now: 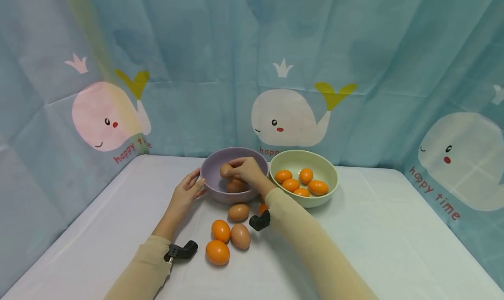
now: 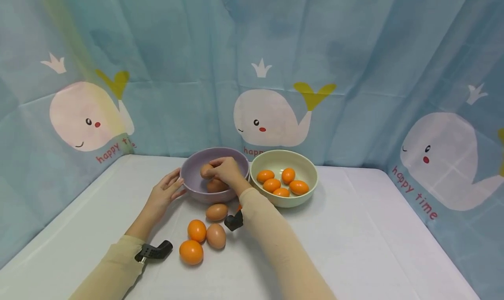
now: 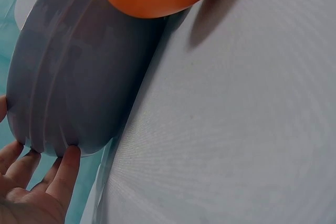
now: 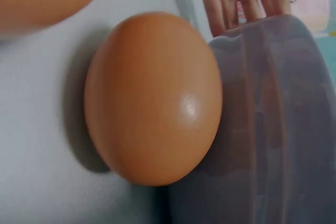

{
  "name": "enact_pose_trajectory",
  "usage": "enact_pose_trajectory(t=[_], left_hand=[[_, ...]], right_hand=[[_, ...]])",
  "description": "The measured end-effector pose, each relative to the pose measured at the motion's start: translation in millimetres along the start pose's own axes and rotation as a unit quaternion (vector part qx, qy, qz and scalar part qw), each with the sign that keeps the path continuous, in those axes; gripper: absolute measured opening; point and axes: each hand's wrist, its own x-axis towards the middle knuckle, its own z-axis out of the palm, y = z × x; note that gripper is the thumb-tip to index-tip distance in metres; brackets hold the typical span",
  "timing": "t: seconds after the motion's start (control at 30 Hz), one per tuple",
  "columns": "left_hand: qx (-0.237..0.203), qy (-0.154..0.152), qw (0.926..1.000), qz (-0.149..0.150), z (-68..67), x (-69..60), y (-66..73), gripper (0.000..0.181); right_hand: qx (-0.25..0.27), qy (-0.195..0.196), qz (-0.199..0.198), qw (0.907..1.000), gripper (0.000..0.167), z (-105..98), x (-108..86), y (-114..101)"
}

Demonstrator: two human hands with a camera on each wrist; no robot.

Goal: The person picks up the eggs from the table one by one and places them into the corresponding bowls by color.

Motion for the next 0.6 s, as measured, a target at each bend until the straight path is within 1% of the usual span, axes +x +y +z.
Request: enact_pose_trajectory(t=[0.17,0.33,0.6], left_hand=[[0.003,0.001,1.0000,0.000,-0.7,1.6,-1.1,0.065],[0.005,-0.002,1.0000,0.001,-1.7,1.5,-1.1,0.065],[0.005,-0.005,1.0000,0.003,-0.2,-0.6,-0.3,0.065]], right_hand=[[-0.057,-0.003,-0.014,0.9983,0.041,1.1,1.6,2.2],[-0.119,-0.009,-0.027,0.9925,0.041,2.9,2.3,2.3],[-0.143,-0.038,-0.046,0.9879,0.041,2.1,-0.7,3.0]])
